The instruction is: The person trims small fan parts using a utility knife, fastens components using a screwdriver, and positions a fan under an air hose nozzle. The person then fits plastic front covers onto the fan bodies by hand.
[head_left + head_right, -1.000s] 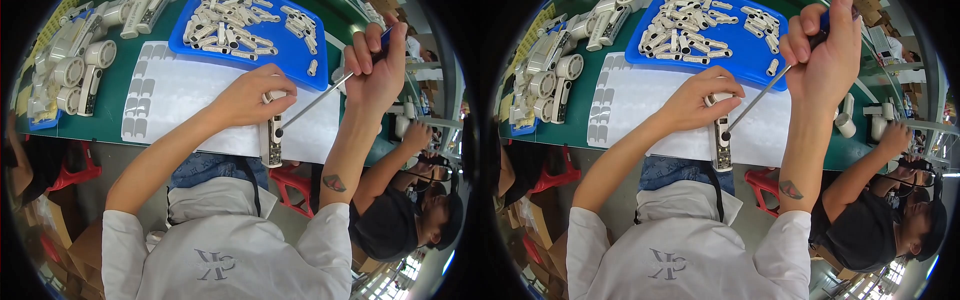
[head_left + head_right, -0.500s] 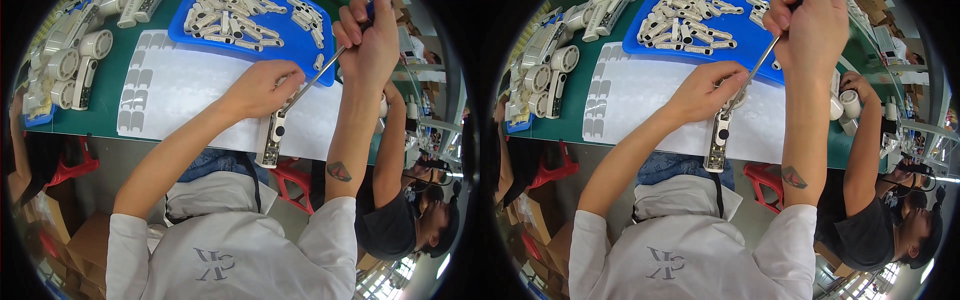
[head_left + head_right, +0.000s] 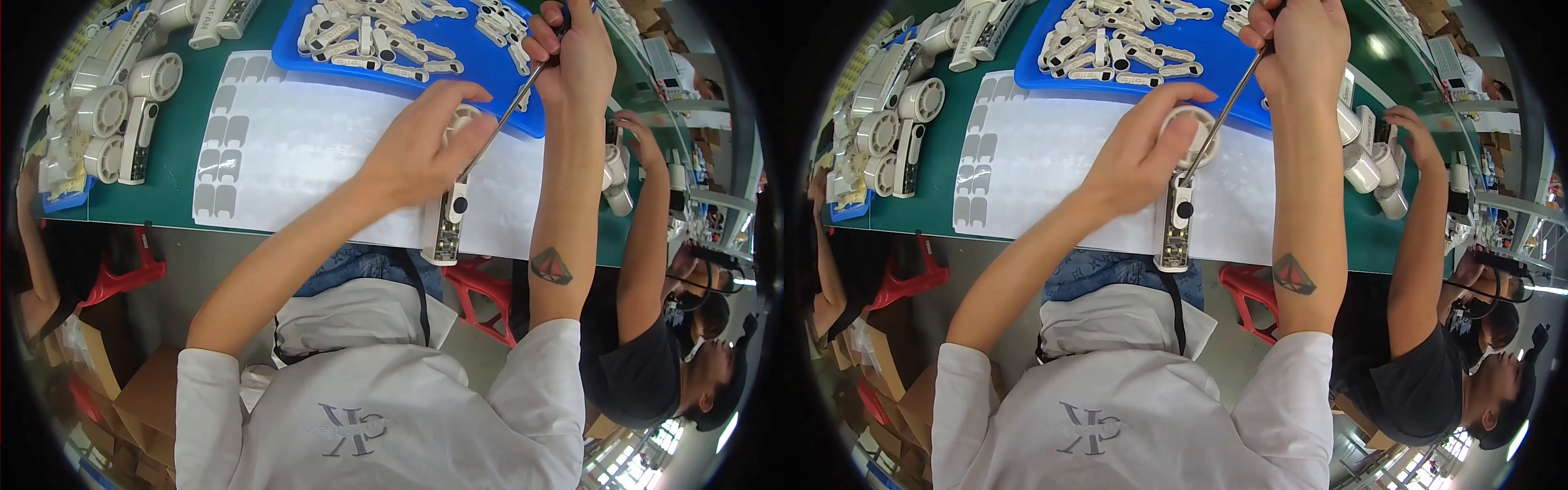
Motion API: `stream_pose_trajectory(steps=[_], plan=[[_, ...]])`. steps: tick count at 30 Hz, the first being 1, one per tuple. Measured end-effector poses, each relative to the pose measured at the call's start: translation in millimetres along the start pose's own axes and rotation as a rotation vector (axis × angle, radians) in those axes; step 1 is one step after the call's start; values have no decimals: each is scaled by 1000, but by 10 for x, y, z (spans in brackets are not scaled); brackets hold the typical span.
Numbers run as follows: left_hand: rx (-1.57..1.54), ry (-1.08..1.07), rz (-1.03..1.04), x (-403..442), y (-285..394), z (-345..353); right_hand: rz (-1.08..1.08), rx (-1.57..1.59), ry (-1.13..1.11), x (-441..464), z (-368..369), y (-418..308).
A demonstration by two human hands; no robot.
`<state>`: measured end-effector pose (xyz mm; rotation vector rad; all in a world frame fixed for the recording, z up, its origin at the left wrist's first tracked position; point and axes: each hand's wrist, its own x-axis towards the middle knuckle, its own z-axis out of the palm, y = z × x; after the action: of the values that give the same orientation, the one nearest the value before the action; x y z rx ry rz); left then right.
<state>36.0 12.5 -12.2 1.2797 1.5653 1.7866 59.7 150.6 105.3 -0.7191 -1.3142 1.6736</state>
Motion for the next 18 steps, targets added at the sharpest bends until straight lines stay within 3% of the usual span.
stream_pose_trajectory(steps=[2, 4, 6, 7, 9, 10, 13, 18], plan=[[41, 51, -8, -159, 163, -57, 4, 42, 55, -48, 11, -21], [342, 142, 133, -317, 328, -131, 2, 84, 78, -44, -24, -10], [379, 130, 38, -447, 448, -74, 5, 112, 79, 188, -246, 175], [419, 128, -55, -506, 497, -48, -167, 106, -256, 546, -596, 440], [432, 119, -93, -535, 510, -5, -351, 106, -594, 594, -623, 436], [383, 110, -96, -528, 497, 5, -339, 111, -547, 586, -666, 440], [337, 62, -45, -488, 350, 52, -99, 86, -133, 164, -292, 156], [365, -100, 59, -315, 384, 27, -30, 89, -85, 30, -204, -18]])
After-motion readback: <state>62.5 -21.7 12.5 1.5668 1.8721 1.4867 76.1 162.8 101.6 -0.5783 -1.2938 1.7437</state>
